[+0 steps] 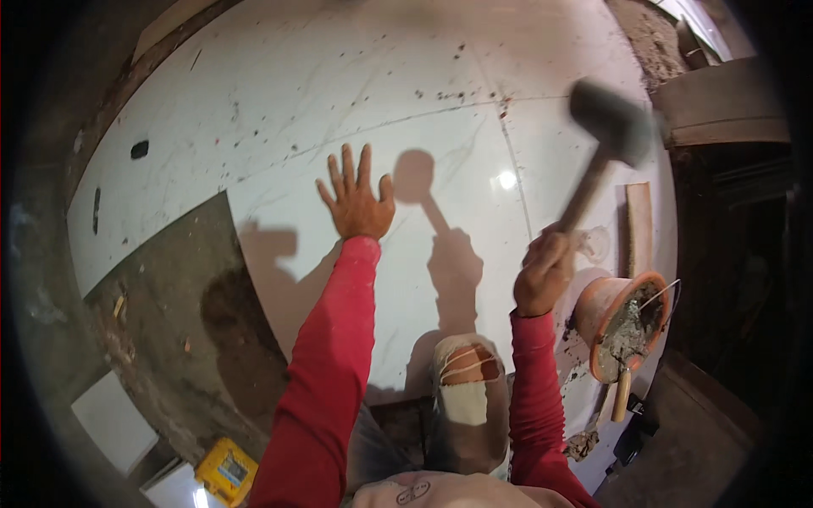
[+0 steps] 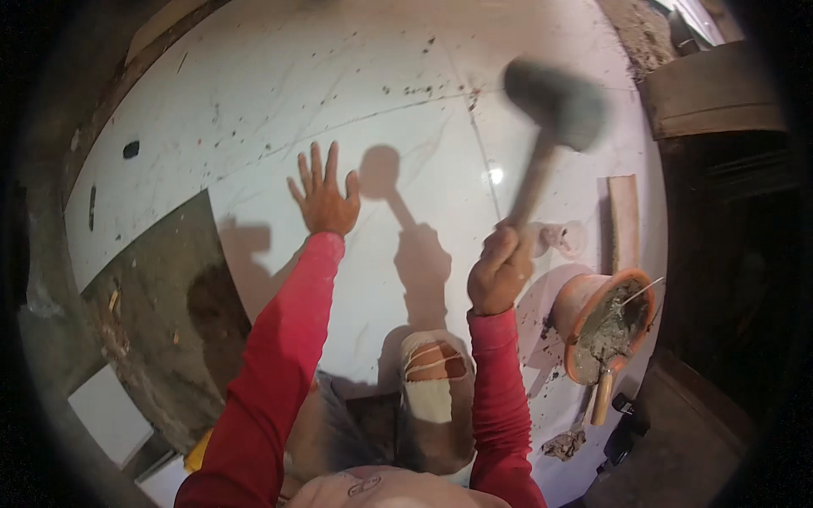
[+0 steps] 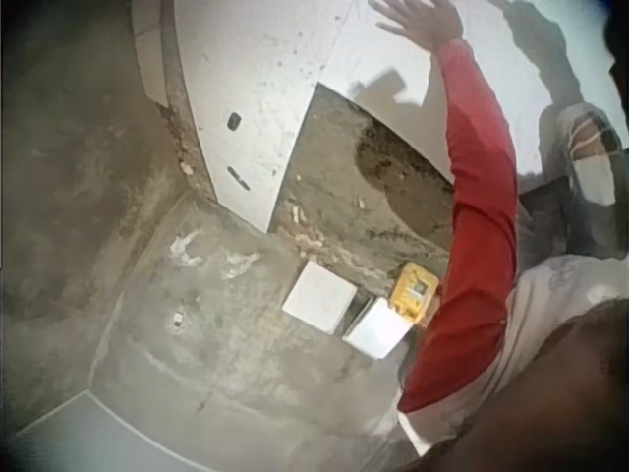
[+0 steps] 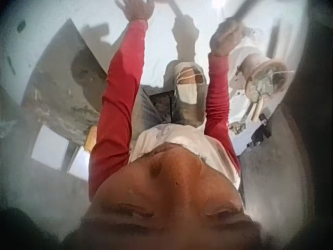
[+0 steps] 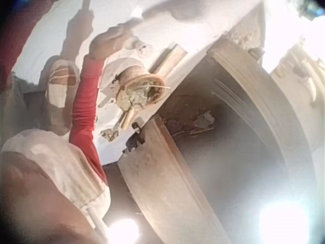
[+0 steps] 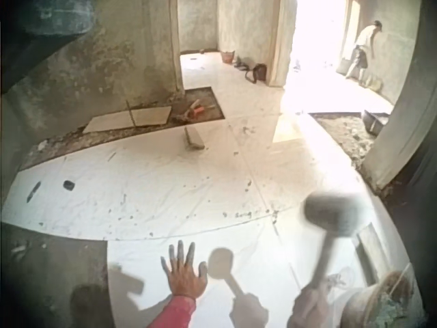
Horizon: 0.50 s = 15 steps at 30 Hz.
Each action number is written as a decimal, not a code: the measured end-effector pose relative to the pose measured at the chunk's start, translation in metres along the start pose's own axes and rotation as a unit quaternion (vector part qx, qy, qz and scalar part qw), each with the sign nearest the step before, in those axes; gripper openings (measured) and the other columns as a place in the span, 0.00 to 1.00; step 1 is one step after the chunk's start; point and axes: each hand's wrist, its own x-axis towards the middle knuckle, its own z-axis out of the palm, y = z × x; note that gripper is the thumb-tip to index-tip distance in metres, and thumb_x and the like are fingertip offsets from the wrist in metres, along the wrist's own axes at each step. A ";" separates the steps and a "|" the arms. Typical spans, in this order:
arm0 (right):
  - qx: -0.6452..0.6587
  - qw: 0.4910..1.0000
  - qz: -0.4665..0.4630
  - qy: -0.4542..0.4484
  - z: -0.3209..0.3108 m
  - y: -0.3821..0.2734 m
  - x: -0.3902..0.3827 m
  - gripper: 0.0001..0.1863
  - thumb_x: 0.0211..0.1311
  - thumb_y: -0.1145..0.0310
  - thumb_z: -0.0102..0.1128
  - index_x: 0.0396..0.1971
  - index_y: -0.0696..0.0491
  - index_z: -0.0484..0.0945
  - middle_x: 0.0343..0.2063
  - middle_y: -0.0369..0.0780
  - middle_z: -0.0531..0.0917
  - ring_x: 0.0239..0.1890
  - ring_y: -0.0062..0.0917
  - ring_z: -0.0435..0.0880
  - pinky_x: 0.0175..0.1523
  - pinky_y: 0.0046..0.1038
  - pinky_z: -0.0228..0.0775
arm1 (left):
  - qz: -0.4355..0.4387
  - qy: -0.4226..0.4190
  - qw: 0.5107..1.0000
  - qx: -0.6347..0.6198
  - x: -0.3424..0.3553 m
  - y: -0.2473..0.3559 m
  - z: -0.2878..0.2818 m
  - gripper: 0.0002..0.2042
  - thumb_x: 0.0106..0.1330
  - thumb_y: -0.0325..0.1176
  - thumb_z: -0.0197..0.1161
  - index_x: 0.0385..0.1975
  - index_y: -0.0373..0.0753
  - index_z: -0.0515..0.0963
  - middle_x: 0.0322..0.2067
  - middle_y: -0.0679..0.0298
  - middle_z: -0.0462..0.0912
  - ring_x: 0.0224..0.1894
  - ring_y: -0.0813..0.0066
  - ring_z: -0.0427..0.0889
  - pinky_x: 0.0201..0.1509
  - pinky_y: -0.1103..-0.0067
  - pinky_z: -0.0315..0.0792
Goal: The person positions a large tile onto a layer of mortar on the floor and taps it with a rubber mallet while checking the alignment.
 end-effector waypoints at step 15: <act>-0.260 0.947 -0.128 -0.139 0.023 0.101 0.002 0.14 0.74 0.64 0.42 0.37 0.58 0.72 0.29 0.49 0.76 0.19 0.47 0.73 0.29 0.42 0.67 | -0.004 0.007 0.998 -0.066 0.009 0.022 -0.001 0.32 0.67 0.51 0.53 0.72 0.56 0.57 0.74 0.63 0.51 0.75 0.56 0.46 0.73 0.47 0.40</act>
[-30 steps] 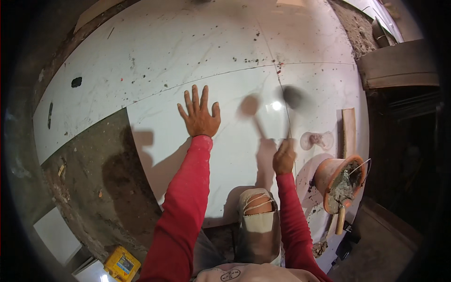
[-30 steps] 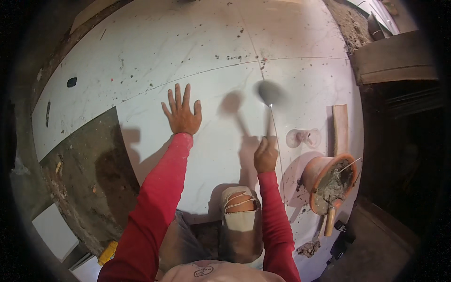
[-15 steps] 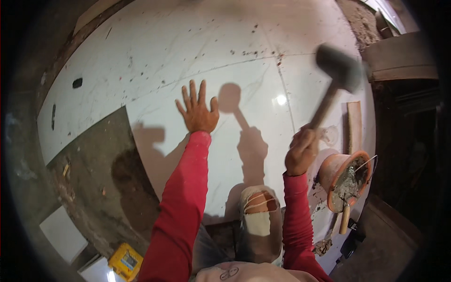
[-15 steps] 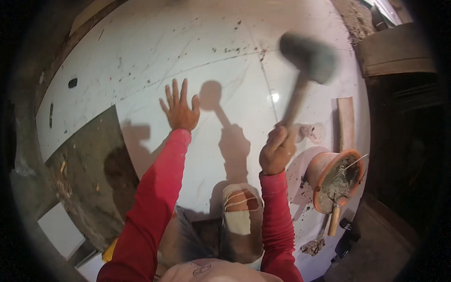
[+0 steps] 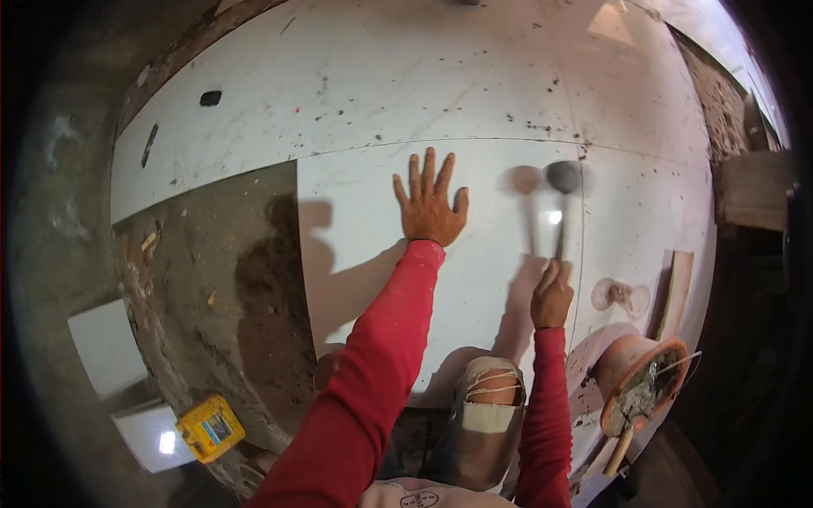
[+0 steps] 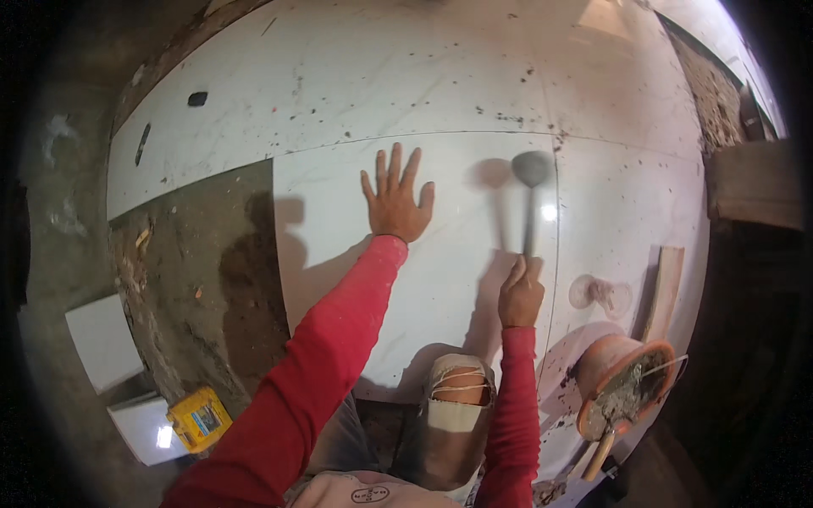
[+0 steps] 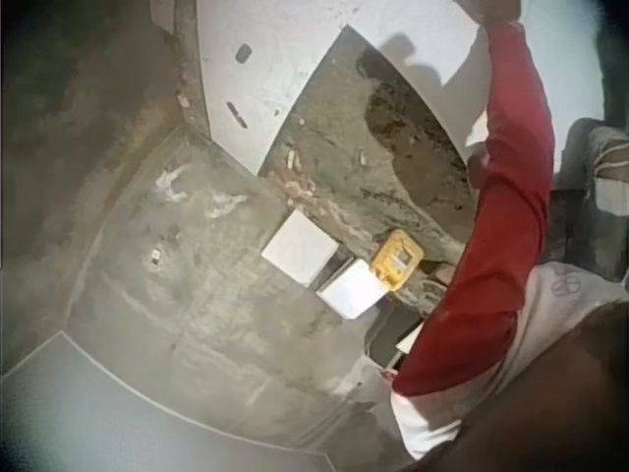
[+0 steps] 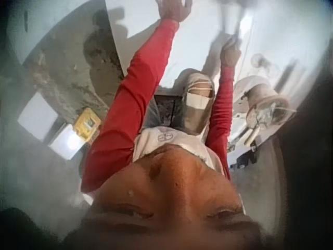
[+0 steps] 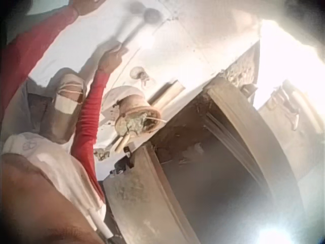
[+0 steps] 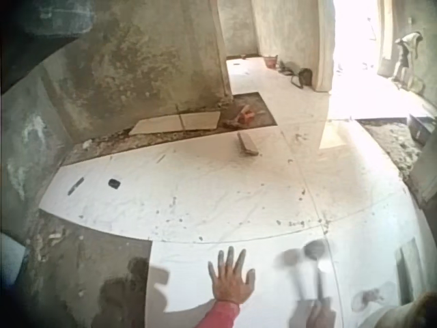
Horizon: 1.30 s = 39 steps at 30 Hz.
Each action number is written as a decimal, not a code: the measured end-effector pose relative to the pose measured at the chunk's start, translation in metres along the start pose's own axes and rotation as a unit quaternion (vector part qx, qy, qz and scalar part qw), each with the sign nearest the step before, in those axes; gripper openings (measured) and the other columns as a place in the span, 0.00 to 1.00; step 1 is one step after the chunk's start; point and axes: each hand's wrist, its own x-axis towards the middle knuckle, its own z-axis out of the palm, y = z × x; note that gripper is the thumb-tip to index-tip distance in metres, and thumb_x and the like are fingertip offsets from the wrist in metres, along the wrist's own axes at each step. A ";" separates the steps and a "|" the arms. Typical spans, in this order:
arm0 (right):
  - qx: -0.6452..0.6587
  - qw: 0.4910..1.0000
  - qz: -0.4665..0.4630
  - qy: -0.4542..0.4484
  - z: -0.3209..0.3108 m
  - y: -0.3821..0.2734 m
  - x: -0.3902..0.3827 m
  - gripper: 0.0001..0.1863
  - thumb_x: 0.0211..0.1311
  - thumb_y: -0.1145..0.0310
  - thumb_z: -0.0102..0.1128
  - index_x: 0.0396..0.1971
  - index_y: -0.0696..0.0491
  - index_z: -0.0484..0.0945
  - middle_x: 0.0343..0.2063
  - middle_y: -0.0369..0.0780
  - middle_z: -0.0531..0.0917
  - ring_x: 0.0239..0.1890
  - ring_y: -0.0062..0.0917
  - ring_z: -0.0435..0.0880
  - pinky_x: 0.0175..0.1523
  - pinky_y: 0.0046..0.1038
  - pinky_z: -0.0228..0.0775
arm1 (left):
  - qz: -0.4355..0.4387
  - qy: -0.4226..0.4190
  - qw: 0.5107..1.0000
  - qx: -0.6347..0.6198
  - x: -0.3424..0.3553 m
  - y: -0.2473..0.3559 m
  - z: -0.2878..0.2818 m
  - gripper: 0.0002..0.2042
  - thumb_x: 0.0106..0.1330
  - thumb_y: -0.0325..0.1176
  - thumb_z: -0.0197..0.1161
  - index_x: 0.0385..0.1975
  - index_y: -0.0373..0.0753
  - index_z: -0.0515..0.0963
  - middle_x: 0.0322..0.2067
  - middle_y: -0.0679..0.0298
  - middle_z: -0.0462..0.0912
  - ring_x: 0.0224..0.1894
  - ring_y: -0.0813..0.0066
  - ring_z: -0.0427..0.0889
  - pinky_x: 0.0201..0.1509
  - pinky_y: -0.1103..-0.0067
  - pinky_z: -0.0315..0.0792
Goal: The person positions a large tile onto a layer of mortar on the floor and taps it with a rubber mallet while checking the alignment.
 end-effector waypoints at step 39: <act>0.242 0.955 -0.153 0.079 0.027 -0.112 0.014 0.21 0.77 0.52 0.39 0.36 0.55 0.70 0.18 0.31 0.70 0.16 0.19 0.67 0.21 0.22 0.57 | 0.069 0.041 0.991 -0.104 0.013 -0.092 -0.018 0.33 0.66 0.44 0.56 0.69 0.38 0.59 0.71 0.60 0.57 0.71 0.63 0.57 0.72 0.59 0.53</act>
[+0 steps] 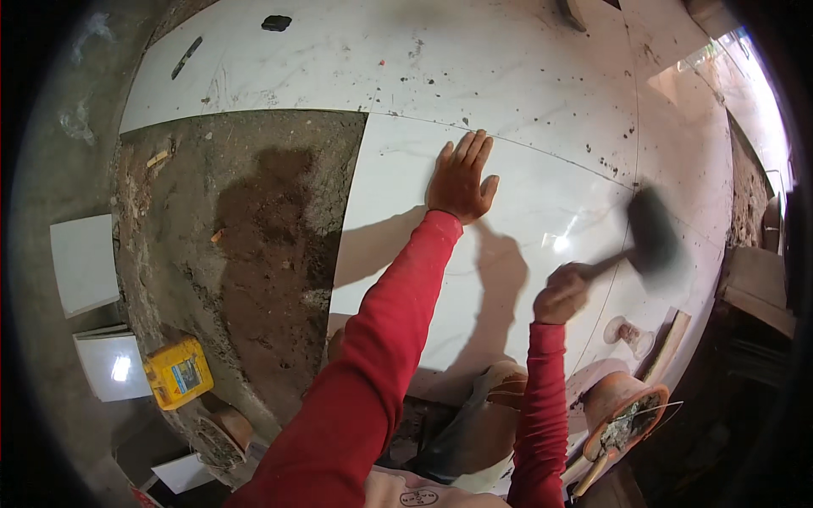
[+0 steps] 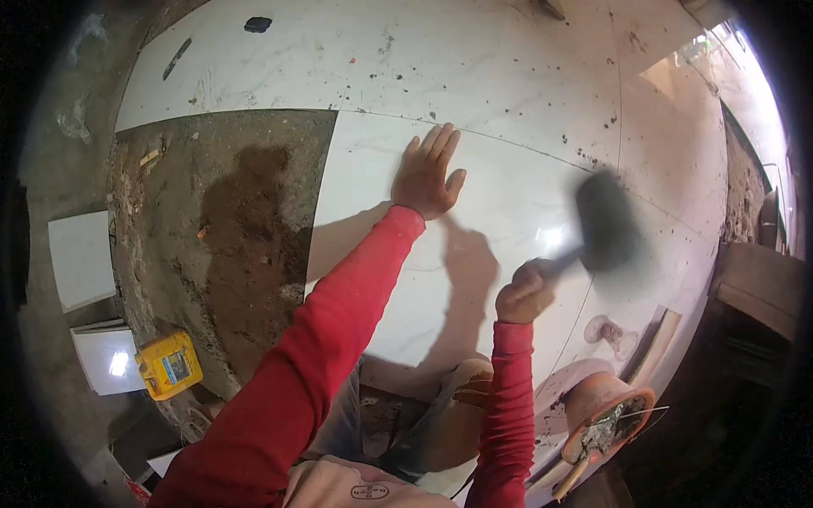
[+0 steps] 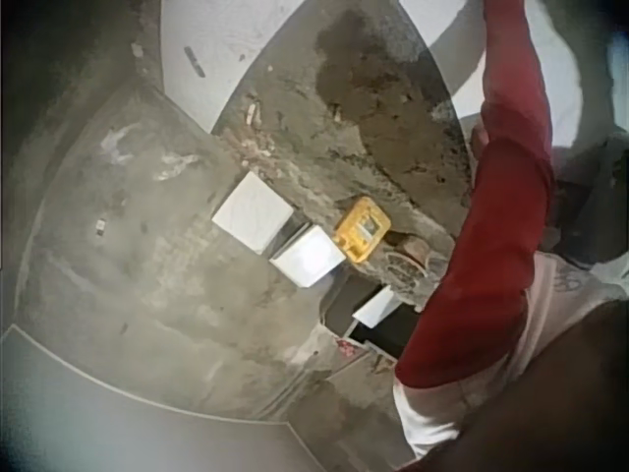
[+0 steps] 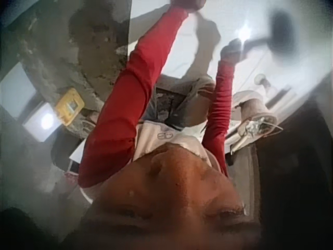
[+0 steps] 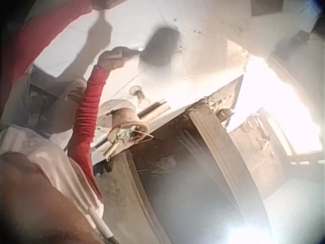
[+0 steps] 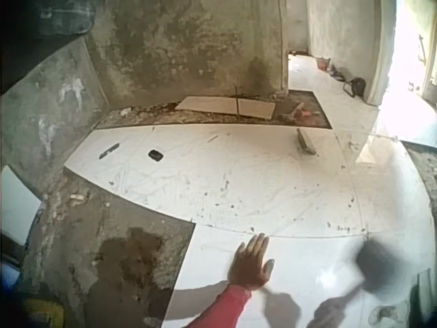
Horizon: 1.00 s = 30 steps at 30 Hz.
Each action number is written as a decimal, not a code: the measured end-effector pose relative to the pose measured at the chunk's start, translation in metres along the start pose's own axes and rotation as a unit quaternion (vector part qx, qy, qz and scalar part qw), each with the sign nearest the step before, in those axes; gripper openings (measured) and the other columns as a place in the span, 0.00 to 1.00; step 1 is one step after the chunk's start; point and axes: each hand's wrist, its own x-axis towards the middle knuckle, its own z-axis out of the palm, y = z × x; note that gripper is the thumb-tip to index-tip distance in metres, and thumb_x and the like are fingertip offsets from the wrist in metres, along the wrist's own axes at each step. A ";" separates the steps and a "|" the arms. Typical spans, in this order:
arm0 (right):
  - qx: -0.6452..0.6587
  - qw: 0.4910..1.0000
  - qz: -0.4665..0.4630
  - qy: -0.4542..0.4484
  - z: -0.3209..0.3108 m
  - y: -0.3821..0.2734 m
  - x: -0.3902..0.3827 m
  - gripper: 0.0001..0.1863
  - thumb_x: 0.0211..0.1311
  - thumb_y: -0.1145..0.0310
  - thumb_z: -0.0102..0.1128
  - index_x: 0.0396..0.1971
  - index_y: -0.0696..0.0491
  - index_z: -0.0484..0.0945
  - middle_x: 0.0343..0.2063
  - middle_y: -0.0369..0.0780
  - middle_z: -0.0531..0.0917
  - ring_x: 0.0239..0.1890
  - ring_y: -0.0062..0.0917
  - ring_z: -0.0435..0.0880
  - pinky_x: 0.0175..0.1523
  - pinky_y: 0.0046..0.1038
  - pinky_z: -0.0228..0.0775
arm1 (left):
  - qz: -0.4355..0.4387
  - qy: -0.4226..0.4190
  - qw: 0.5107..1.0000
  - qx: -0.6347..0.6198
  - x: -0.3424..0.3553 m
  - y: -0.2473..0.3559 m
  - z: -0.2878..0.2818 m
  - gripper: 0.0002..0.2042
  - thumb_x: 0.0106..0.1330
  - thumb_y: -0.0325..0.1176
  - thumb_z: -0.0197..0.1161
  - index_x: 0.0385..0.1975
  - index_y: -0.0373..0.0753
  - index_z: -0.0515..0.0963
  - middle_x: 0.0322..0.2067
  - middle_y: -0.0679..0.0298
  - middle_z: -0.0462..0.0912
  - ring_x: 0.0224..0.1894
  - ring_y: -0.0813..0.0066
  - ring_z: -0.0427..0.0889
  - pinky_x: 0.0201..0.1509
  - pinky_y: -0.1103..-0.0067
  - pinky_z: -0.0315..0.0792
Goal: The person positions a large tile onto a layer of mortar on the floor and taps it with a rubber mallet while checking the alignment.
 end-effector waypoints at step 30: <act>0.138 0.989 0.004 0.056 -0.020 -0.024 -0.007 0.22 0.77 0.52 0.38 0.30 0.55 0.71 0.18 0.37 0.71 0.16 0.22 0.70 0.22 0.26 0.63 | -0.031 0.023 0.999 0.018 -0.007 -0.005 0.005 0.30 0.68 0.43 0.50 0.70 0.40 0.58 0.71 0.61 0.56 0.73 0.63 0.52 0.74 0.60 0.48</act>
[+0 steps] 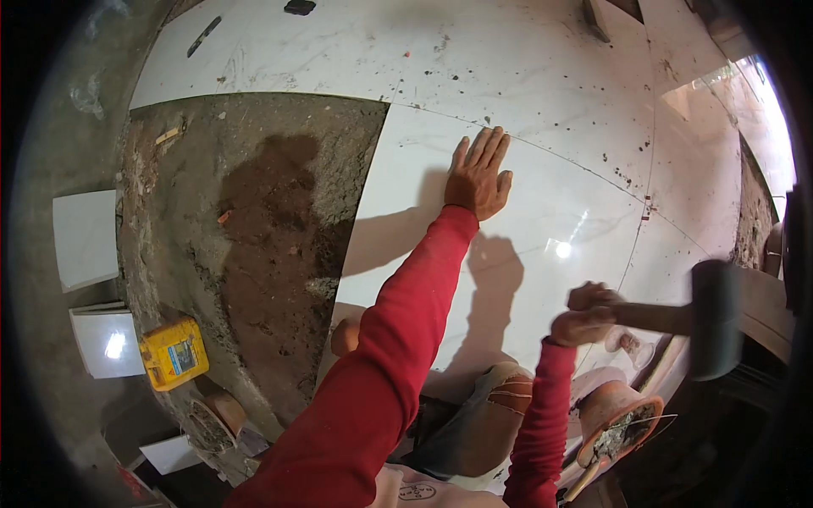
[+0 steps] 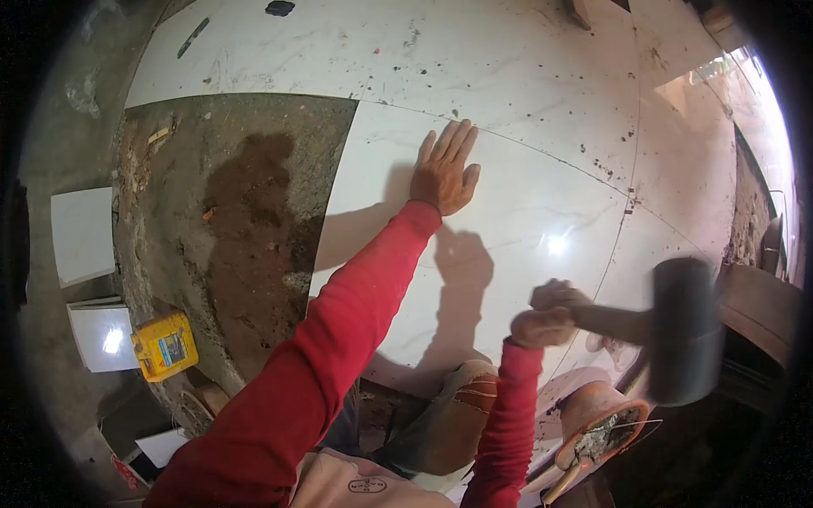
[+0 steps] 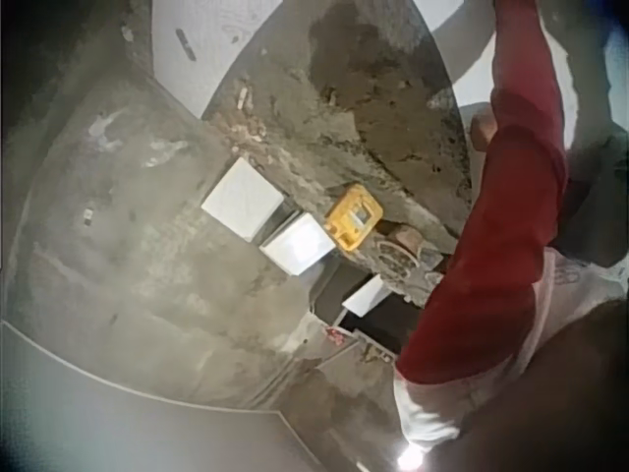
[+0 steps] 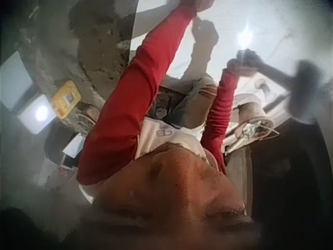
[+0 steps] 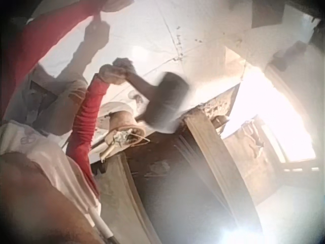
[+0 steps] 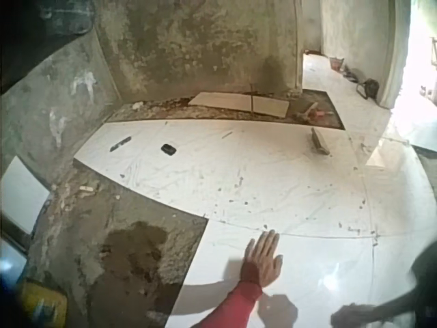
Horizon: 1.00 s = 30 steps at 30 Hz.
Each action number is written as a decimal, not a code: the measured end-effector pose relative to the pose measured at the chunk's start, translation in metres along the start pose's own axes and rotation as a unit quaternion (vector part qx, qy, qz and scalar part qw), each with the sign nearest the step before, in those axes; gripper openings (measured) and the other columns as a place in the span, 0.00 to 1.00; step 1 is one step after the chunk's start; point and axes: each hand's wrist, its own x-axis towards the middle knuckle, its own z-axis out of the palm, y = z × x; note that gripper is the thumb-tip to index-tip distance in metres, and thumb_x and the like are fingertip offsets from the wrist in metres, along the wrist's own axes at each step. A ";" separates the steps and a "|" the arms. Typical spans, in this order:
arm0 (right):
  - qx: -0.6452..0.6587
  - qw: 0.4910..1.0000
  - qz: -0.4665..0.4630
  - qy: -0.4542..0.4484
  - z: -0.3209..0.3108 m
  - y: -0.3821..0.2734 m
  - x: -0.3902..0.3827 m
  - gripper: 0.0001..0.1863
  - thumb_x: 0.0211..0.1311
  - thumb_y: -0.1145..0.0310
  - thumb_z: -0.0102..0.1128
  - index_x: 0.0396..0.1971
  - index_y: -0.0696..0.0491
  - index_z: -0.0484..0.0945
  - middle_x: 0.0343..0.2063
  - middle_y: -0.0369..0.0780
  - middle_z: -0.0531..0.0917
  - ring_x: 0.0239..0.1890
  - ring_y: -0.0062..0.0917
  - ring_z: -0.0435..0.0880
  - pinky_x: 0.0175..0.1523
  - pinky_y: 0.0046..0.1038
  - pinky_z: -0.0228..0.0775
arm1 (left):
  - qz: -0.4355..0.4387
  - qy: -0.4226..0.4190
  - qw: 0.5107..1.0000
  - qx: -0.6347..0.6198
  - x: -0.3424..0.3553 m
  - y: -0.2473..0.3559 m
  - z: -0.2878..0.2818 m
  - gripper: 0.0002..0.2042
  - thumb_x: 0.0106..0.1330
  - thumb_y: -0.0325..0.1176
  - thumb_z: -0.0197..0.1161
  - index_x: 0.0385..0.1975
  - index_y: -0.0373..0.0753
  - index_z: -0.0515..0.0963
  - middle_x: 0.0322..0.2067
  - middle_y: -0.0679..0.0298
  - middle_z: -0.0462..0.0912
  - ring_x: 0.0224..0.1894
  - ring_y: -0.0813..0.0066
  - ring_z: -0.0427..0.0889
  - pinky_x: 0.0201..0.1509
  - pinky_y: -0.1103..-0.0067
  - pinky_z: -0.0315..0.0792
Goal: The person positions a large tile onto a layer of mortar on the floor and taps it with a rubber mallet while checking the alignment.
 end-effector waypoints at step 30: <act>-0.275 0.867 0.306 -0.281 -0.017 0.026 0.006 0.14 0.64 0.70 0.51 0.21 0.61 0.74 0.28 0.48 0.84 0.28 0.37 0.78 0.32 0.41 0.66 | -0.072 -0.228 0.970 0.043 0.020 0.008 -0.014 0.33 0.68 0.45 0.49 0.73 0.44 0.53 0.74 0.64 0.50 0.76 0.67 0.47 0.76 0.61 0.38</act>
